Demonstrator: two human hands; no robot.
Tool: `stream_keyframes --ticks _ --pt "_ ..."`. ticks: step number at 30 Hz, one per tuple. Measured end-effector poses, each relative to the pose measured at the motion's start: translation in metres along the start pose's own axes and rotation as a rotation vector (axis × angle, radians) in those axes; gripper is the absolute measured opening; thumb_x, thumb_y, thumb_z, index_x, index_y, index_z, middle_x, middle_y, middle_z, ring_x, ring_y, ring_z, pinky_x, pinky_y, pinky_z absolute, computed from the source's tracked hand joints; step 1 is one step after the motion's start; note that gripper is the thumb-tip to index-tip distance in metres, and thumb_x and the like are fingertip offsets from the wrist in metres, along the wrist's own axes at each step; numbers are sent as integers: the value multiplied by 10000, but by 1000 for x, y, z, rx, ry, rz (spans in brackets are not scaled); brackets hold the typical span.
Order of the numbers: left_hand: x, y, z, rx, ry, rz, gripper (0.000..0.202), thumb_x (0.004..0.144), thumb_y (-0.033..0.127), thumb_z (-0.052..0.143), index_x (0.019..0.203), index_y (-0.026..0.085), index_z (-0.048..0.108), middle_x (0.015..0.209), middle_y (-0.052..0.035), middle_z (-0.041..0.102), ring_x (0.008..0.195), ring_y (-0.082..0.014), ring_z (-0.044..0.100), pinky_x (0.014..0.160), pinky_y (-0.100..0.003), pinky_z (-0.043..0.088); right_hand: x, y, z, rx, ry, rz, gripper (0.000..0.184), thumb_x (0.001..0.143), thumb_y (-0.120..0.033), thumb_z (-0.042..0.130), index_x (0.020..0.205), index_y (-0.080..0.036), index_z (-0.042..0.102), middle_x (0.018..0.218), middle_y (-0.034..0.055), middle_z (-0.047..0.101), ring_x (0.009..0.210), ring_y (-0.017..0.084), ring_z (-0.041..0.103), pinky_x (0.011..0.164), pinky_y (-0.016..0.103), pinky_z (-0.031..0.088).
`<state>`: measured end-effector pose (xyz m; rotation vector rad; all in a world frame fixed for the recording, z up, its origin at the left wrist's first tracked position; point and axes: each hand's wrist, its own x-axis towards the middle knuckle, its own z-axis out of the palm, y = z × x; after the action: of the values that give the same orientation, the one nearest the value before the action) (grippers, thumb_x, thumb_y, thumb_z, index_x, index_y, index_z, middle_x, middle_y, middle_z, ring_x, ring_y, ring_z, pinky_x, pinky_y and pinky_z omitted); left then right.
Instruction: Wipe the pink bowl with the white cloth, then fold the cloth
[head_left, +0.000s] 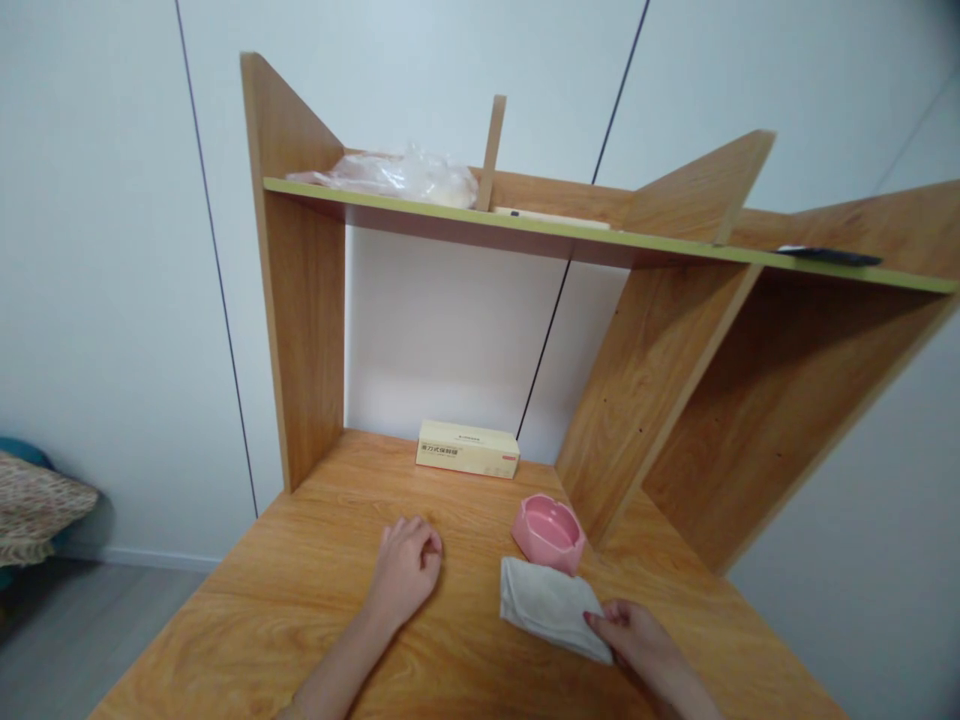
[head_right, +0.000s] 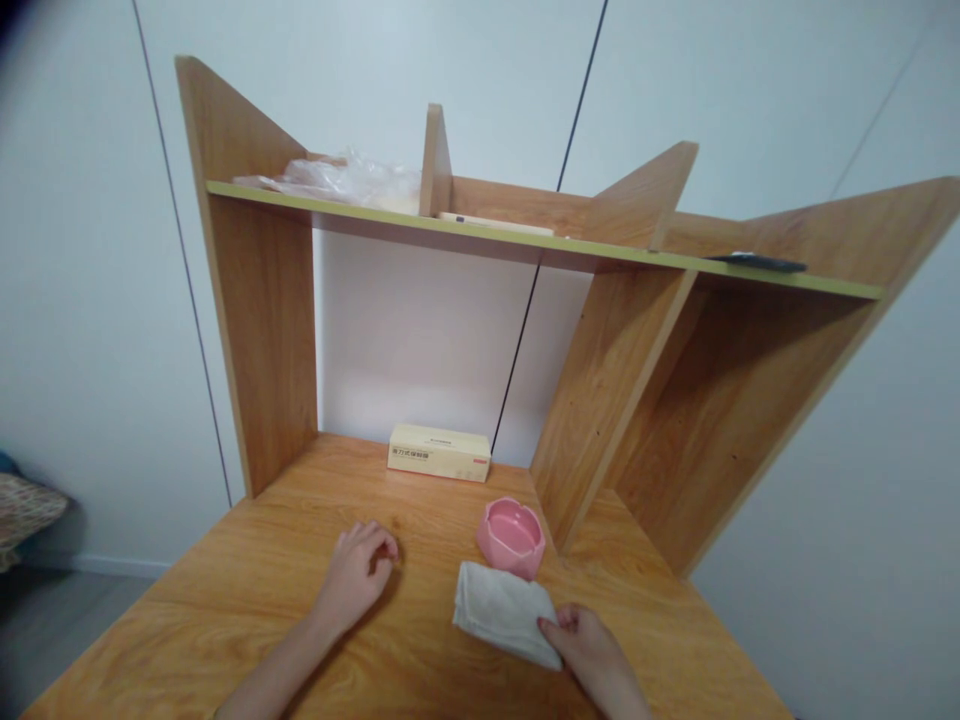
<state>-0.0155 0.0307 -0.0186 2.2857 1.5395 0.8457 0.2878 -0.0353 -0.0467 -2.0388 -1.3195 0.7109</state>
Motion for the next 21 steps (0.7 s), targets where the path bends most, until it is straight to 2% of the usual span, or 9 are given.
stream_keyframes --ticks 4,7,9,11,13,16,19,21 --pt "0 0 3 -26 -19 3 171 703 89 412 699 205 537 820 -24 586 862 -214 495 756 -324 324 2 14 -15 -127 94 21 252 587 -392 605 481 -233 440 447 -15 513 521 179 534 492 259 359" --pt "0 0 5 -53 -28 -1 176 685 81 410 697 207 533 812 -23 589 862 -215 501 761 -327 335 1 3 -19 -291 210 15 194 608 -410 591 611 -224 537 671 61 613 697 263 593 601 338 414" --pt "-1 0 7 -72 -27 6 194 658 72 409 710 206 538 821 -25 592 867 -217 504 770 -333 345 -2 -15 -16 -382 333 -69 273 643 -417 557 801 -195 582 866 127 607 835 312 578 701 407 422" --pt "-1 0 8 -90 -22 22 230 628 61 406 736 204 550 846 -30 598 883 -221 507 787 -342 353 -7 -39 -3 -371 397 -262 360 705 -372 487 975 -145 559 955 157 573 925 299 548 816 406 406" --pt "-2 0 9 -115 -17 48 284 605 50 400 782 200 565 892 -35 606 914 -222 508 814 -349 357 -14 -65 20 -279 320 -456 356 752 -301 422 1057 -153 529 983 126 572 966 250 536 876 352 397" --pt "-3 -1 10 -160 -5 89 386 599 49 395 906 196 578 994 -42 607 979 -218 501 872 -355 351 -26 -95 62 -189 97 -629 354 773 -181 363 1085 -165 531 1094 103 561 1057 214 500 933 320 375" --pt "-3 -3 12 -181 9 103 469 603 59 390 1021 180 566 1075 -55 594 1037 -214 489 933 -360 328 -32 -107 95 -191 -135 -695 437 767 -109 346 1177 -149 489 1209 92 516 1140 183 447 989 306 331" --pt "-3 -5 15 -190 5 107 495 603 63 385 1051 167 566 1101 -62 591 1056 -209 488 957 -356 320 -31 -106 106 -219 -239 -696 465 781 -109 340 1232 -131 450 1274 88 471 1196 172 392 1025 306 289"
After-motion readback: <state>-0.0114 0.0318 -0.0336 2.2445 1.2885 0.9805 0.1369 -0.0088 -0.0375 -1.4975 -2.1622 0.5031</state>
